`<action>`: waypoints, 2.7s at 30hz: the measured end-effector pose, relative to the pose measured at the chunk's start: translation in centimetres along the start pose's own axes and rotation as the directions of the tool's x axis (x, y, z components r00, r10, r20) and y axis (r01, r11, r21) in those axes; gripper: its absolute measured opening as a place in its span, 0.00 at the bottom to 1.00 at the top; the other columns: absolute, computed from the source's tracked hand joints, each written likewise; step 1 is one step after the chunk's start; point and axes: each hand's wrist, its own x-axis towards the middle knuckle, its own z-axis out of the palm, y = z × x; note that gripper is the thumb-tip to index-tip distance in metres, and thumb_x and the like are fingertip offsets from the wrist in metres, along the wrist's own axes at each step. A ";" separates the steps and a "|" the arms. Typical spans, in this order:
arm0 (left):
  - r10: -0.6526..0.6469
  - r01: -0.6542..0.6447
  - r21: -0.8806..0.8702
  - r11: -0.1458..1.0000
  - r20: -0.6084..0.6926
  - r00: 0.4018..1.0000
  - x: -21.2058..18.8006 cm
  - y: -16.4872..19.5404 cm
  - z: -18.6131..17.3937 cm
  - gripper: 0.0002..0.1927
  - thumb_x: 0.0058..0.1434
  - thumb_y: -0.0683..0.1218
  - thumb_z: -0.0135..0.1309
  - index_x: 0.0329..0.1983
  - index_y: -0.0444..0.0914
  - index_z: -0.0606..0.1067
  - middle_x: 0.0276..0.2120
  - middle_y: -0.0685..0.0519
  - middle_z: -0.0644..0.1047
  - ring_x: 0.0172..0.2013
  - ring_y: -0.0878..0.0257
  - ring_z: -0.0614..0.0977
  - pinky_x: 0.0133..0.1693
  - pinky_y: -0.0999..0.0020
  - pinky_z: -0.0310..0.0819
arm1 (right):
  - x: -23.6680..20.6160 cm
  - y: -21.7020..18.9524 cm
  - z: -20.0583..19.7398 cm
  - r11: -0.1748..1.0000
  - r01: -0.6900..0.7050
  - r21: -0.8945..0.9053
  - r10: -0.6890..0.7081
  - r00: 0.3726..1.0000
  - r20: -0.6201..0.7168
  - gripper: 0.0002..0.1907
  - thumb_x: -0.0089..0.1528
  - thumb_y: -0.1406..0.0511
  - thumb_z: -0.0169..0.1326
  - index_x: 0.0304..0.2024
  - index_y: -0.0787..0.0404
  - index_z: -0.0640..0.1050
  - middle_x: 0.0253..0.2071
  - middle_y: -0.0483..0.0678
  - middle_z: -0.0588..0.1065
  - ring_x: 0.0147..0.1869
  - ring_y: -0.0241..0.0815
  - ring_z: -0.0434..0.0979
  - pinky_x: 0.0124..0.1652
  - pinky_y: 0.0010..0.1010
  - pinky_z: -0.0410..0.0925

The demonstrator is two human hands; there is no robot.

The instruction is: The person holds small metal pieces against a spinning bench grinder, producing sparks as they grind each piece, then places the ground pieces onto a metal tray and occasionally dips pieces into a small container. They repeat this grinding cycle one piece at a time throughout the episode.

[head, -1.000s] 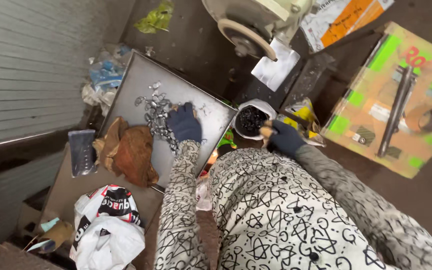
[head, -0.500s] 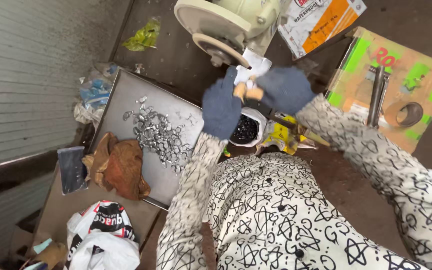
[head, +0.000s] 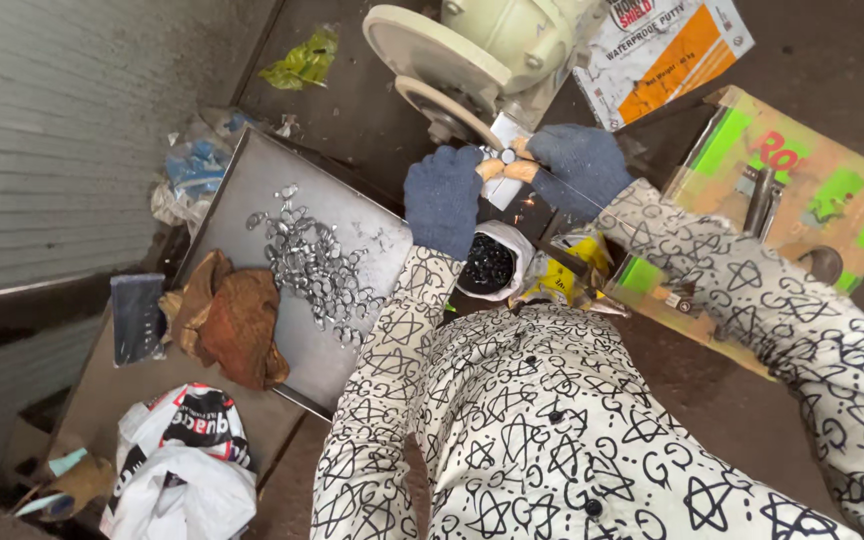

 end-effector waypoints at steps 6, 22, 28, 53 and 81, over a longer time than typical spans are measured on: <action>0.032 -0.021 0.089 0.996 -0.125 0.992 -1.2 1.0 1.3 0.21 0.59 0.47 0.56 0.57 0.41 0.74 0.31 0.54 0.75 0.32 0.56 0.78 0.35 0.57 0.70 | 2.7 3.3 -1.3 0.960 0.275 0.053 -0.280 0.950 0.136 0.13 0.63 0.58 0.61 0.47 0.55 0.80 0.34 0.48 0.75 0.40 0.52 0.78 0.38 0.40 0.70; -0.282 0.365 0.337 0.868 -0.272 0.920 -12.6 -6.7 1.5 0.35 0.69 0.61 0.55 0.71 0.36 0.66 0.50 0.44 0.75 0.46 0.52 0.77 0.46 0.58 0.71 | -11.2 -8.8 10.9 -0.483 -0.409 0.775 0.434 0.656 0.617 0.18 0.68 0.58 0.53 0.53 0.65 0.77 0.30 0.43 0.73 0.29 0.37 0.75 0.33 0.35 0.73; -0.227 0.154 0.276 0.949 0.255 0.940 -15.1 -11.4 1.3 0.21 0.60 0.45 0.50 0.58 0.41 0.71 0.46 0.48 0.78 0.51 0.52 0.78 0.56 0.50 0.70 | -9.7 -11.0 11.8 0.209 -0.612 0.762 0.458 0.750 0.477 0.17 0.69 0.58 0.56 0.49 0.66 0.80 0.31 0.45 0.76 0.34 0.34 0.73 0.35 0.29 0.68; -0.023 0.016 0.043 0.999 0.170 0.985 0.8 -0.3 -0.1 0.19 0.60 0.63 0.56 0.44 0.47 0.75 0.36 0.52 0.76 0.39 0.54 0.81 0.41 0.56 0.73 | -0.9 -0.8 0.4 0.996 -0.076 -0.035 0.073 0.994 -0.075 0.16 0.65 0.53 0.61 0.45 0.57 0.81 0.33 0.50 0.75 0.36 0.52 0.78 0.32 0.42 0.68; -0.413 0.339 0.341 0.877 0.172 0.894 -9.5 -16.7 -0.6 0.18 0.67 0.50 0.55 0.55 0.35 0.72 0.46 0.47 0.77 0.46 0.54 0.80 0.49 0.59 0.76 | -9.7 -11.1 11.4 -0.460 -0.444 0.769 0.430 0.647 0.630 0.20 0.66 0.59 0.56 0.53 0.67 0.76 0.31 0.41 0.75 0.36 0.33 0.75 0.46 0.26 0.72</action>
